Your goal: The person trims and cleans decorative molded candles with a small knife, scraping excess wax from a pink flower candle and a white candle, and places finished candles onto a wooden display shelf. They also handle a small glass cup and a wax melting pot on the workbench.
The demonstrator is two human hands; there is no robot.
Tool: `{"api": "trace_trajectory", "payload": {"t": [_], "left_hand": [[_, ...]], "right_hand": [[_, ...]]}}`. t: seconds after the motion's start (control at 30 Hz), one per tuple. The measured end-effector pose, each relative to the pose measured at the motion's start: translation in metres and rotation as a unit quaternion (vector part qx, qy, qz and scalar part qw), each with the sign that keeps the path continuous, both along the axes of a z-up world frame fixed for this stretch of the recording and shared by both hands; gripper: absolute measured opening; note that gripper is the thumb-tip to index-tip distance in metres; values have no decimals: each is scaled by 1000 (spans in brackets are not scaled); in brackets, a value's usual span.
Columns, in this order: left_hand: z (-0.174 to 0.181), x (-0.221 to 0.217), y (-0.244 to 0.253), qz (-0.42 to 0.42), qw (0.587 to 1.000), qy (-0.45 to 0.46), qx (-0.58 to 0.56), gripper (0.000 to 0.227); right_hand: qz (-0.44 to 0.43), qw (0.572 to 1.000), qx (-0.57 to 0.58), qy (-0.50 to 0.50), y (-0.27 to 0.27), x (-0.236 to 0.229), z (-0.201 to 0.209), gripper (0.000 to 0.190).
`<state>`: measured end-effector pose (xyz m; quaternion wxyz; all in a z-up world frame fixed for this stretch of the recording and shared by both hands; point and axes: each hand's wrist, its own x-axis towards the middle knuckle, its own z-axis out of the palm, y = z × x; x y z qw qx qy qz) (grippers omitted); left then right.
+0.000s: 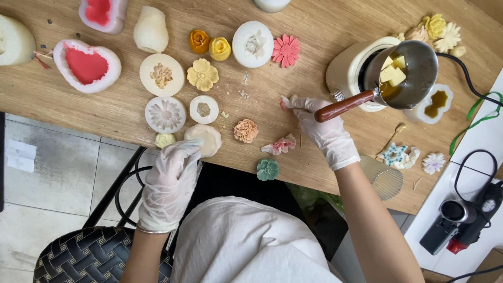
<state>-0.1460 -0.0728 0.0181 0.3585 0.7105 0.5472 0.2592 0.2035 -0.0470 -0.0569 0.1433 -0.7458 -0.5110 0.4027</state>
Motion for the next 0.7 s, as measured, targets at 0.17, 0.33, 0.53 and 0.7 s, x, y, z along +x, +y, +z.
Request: {"api": "trace_trajectory", "payload": {"t": [0.17, 0.33, 0.53, 0.7], "left_hand": [[4, 27, -7, -47, 998, -40, -3, 19], [0, 45, -15, -79, 995, -63, -9, 23], [-1, 48, -20, -115, 991, -61, -19, 25], [-6, 51, -21, -122, 992, -33, -18, 26]], "right_hand": [[144, 988, 55, 27, 8, -1, 16, 26], [146, 988, 29, -38, -13, 41, -12, 12], [167, 978, 24, -122, -25, 9, 33, 19], [45, 991, -12, -128, -33, 13, 43, 18]]}}
